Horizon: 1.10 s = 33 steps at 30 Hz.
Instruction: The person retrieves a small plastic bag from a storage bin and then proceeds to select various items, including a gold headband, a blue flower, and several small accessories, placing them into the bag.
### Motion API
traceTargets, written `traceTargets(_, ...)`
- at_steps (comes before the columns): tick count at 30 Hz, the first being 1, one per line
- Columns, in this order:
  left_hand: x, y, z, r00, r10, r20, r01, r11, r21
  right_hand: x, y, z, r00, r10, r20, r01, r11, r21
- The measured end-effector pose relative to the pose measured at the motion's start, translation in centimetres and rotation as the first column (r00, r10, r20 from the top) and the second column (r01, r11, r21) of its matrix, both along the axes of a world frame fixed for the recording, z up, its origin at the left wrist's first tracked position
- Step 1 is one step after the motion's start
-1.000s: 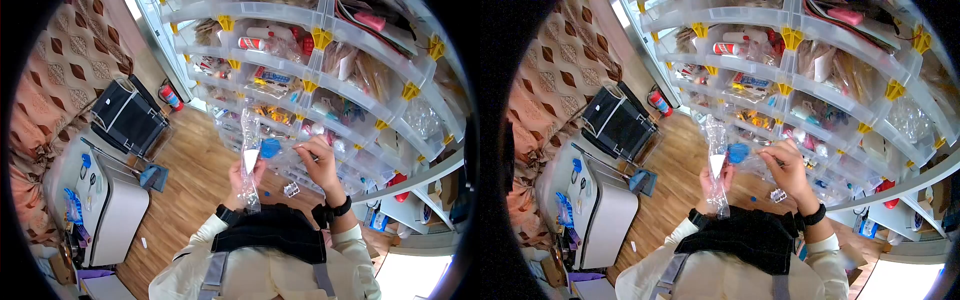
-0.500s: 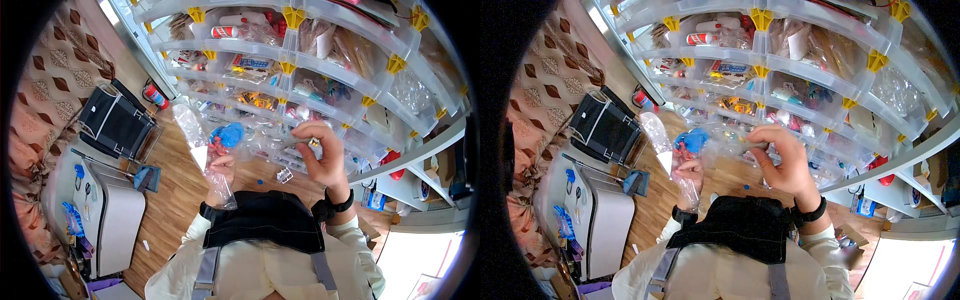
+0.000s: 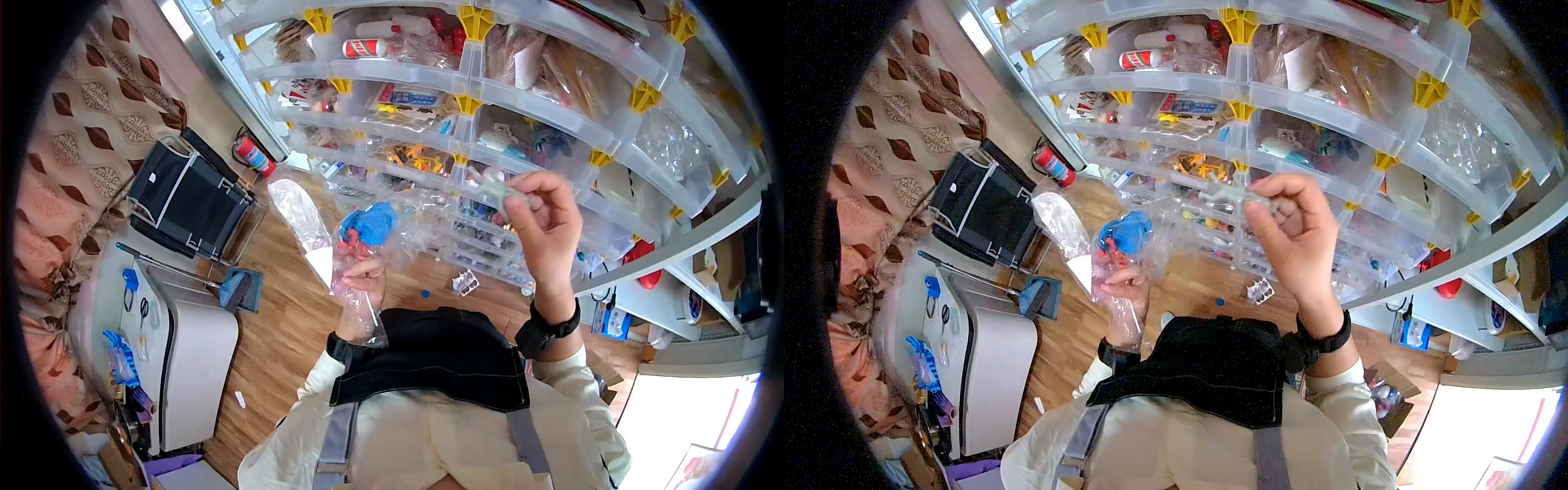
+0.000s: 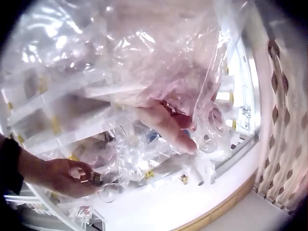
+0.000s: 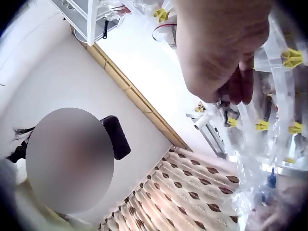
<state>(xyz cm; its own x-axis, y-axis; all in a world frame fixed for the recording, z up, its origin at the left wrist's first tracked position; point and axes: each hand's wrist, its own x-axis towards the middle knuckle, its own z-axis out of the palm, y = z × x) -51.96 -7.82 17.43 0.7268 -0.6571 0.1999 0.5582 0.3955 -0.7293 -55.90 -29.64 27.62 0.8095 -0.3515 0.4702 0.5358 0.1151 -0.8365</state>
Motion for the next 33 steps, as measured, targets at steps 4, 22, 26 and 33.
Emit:
traceTargets(4, 0.2, -0.1, -0.3, 0.999, 0.029, 0.036, -0.029, 1.000, 0.004, 0.3, 0.8, -0.8, 0.973, 0.072, -0.219, -0.120, 0.968, -0.218)
traceTargets(22, 1.8, 1.1, -5.3, 0.963, 0.108, 0.248, -0.231, 0.806, 0.544, 2.5, 0.7, -3.3, 0.884, 0.262, -0.386, -0.404, 0.845, -0.351)
traceTargets(26, 2.9, 0.8, -4.8, 0.878, 0.012, 0.478, -0.388, 0.602, 0.698, 3.1, 0.9, -4.3, 0.970, 0.183, -0.158, -0.242, 0.746, -0.620)
traceTargets(33, 3.2, 0.9, -4.9, 0.925, -0.212, 0.316, -0.141, 0.581, 0.802, 4.7, 0.2, -6.1, 0.920, 0.204, -0.334, -0.377, 0.691, -0.617)
